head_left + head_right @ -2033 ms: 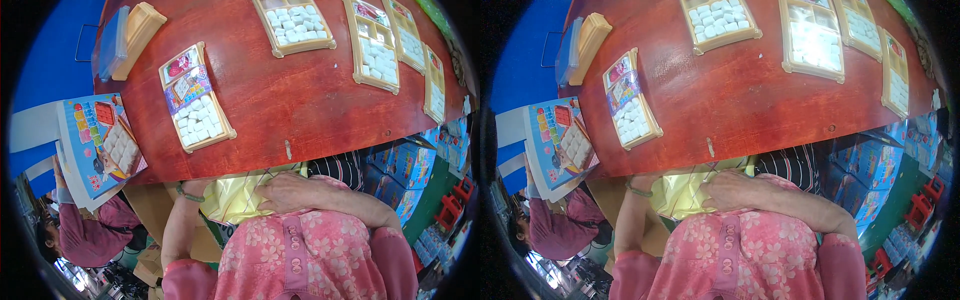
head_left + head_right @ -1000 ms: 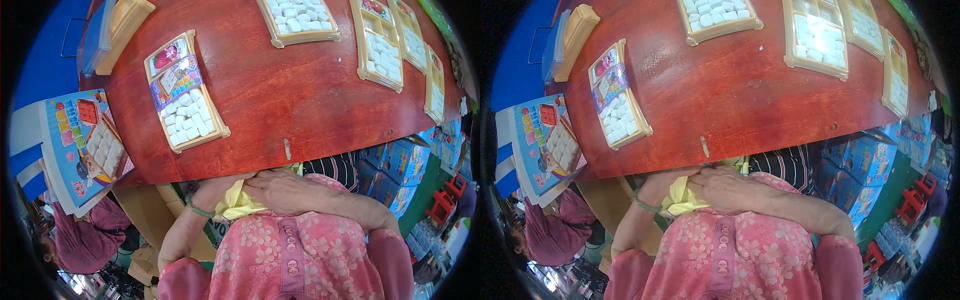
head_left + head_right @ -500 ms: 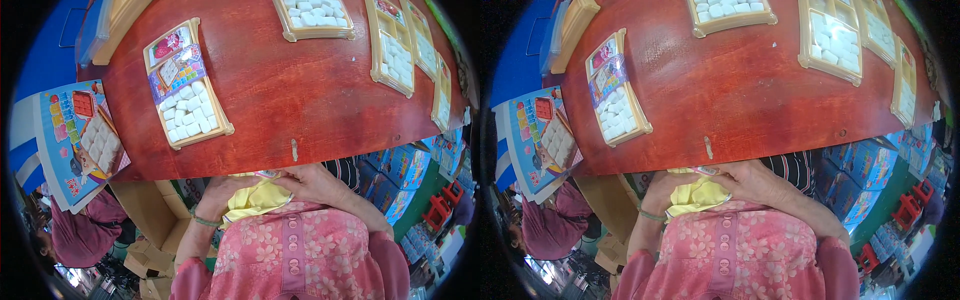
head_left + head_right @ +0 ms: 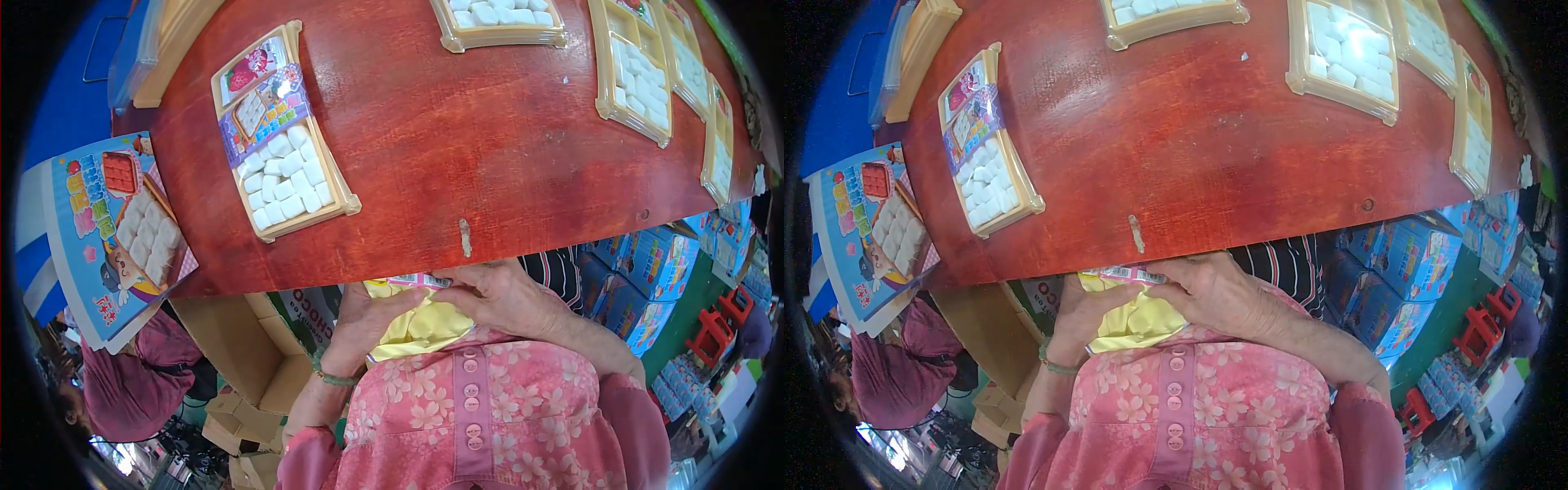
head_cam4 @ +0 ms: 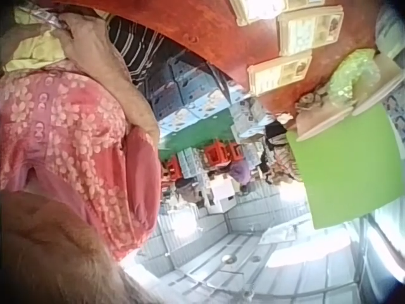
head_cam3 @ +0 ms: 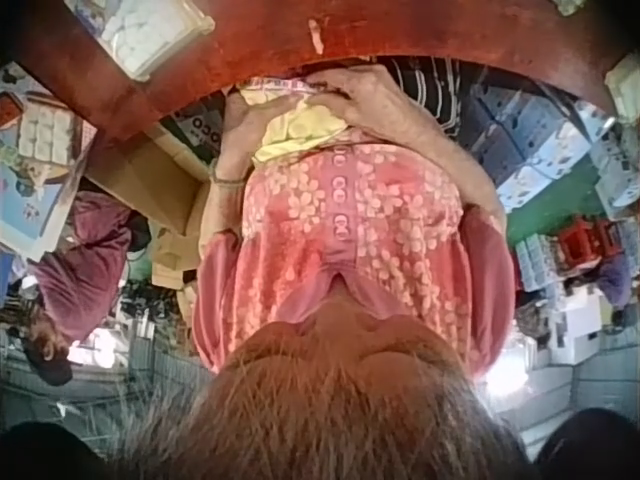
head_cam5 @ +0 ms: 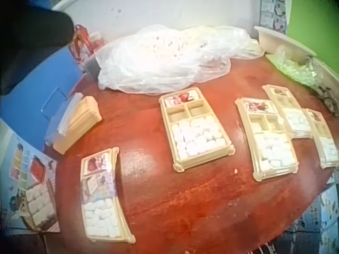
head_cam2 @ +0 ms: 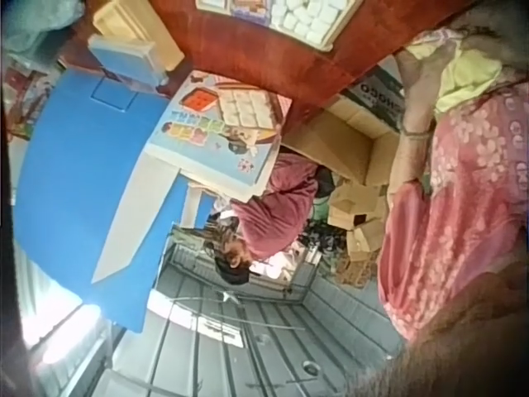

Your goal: Packaging toy food items into plastic trays, labeling them, and placing them into boxes.

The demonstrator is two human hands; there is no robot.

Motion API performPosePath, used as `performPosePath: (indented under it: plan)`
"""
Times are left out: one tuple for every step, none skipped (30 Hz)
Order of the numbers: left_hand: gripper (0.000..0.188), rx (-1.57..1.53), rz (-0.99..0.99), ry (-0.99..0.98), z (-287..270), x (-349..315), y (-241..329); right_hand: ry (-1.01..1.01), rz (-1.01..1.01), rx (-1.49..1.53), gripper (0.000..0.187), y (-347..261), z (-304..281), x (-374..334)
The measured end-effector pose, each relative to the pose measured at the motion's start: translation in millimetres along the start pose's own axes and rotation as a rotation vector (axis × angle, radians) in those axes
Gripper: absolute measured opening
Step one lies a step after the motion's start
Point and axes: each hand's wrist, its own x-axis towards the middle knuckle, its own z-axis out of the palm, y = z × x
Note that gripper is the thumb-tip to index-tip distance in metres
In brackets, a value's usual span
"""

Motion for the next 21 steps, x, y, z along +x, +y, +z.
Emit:
performPosePath:
  plan:
    - [0.048, -0.001, -0.001, -0.001, 1.5, -0.7, 1.2, 0.0, 0.002, 0.0, 0.031, 1.3, 0.2, 0.1]
    - [0.048, 0.024, -0.005, 0.016, 3.3, -1.1, 2.3, 0.035, -0.069, -0.037, 0.028, 3.8, 1.0, 0.5]
    - [0.047, 0.05, -0.009, 0.032, 4.4, -1.0, 2.7, 0.07, -0.14, -0.074, 0.025, 5.3, 1.2, 0.8]
    - [0.047, 0.049, -0.01, 0.031, 4.3, -0.7, 2.7, 0.07, -0.139, -0.075, 0.025, 4.9, 0.5, 1.0]
    - [0.046, 0.089, -0.001, 0.03, 4.1, -0.1, 2.9, 0.055, -0.126, -0.055, 0.023, 4.2, -0.6, 1.4]
    - [0.045, 0.129, 0.009, 0.03, 3.8, 0.4, 3.0, 0.039, -0.114, -0.035, 0.02, 3.9, -1.6, 1.7]
    - [0.045, 0.129, 0.01, 0.029, 3.4, 1.0, 2.6, 0.039, -0.113, -0.036, 0.02, 4.4, -2.6, 2.0]
    - [0.044, 0.135, 0.011, 0.011, 3.0, 1.5, 1.8, 0.016, -0.121, -0.06, 0.021, 5.0, -3.6, 2.3]
    - [0.043, 0.141, 0.014, -0.007, 3.0, 1.8, 1.4, -0.007, -0.129, -0.083, 0.022, 5.6, -4.5, 2.4]
    - [0.043, 0.14, 0.014, -0.007, 3.8, 1.7, 1.8, -0.008, -0.129, -0.085, 0.022, 6.6, -5.3, 2.0]
    - [0.042, 0.17, 0.033, 0.009, 4.7, 1.5, 2.7, -0.033, -0.142, -0.117, 0.024, 8.0, -5.9, 1.5]
    - [0.04, 0.2, 0.052, 0.027, 5.1, 1.4, 3.1, -0.058, -0.155, -0.148, 0.027, 8.6, -6.3, 1.3]
    - [0.04, 0.199, 0.052, 0.027, 4.3, 1.8, 2.7, -0.059, -0.155, -0.149, 0.027, 8.0, -6.7, 1.6]
    - [0.039, 0.191, 0.049, 0.013, 2.9, 2.1, 1.6, -0.058, -0.179, -0.193, 0.029, 6.8, -7.2, 1.5]
    - [0.038, 0.184, 0.045, 0.0, 2.2, 2.1, 1.0, -0.057, -0.203, -0.237, 0.031, 6.0, -7.3, 1.5]
    - [0.038, 0.182, 0.045, 0.001, 3.2, 1.2, 2.2, -0.059, -0.204, -0.237, 0.031, 5.5, -6.3, 1.3]
    - [0.038, 0.163, 0.039, 0.0, 4.9, 0.3, 4.8, -0.028, -0.191, -0.198, 0.03, 5.2, -4.8, 1.0]
    - [0.038, 0.145, 0.032, -0.001, 5.9, -0.3, 6.4, 0.002, -0.177, -0.159, 0.029, 5.4, -3.6, 0.9]
    - [0.038, 0.144, 0.033, 0.0, 5.5, -0.3, 6.7, 0.001, -0.178, -0.159, 0.029, 6.3, -3.0, 1.0]
    - [0.037, 0.143, 0.017, -0.003, 4.9, -0.2, 6.8, 0.004, -0.182, -0.142, 0.027, 7.6, -2.3, 1.1]
    - [0.037, 0.143, 0.001, -0.007, 4.6, 0.0, 7.0, 0.008, -0.187, -0.125, 0.025, 8.7, -1.8, 1.2]
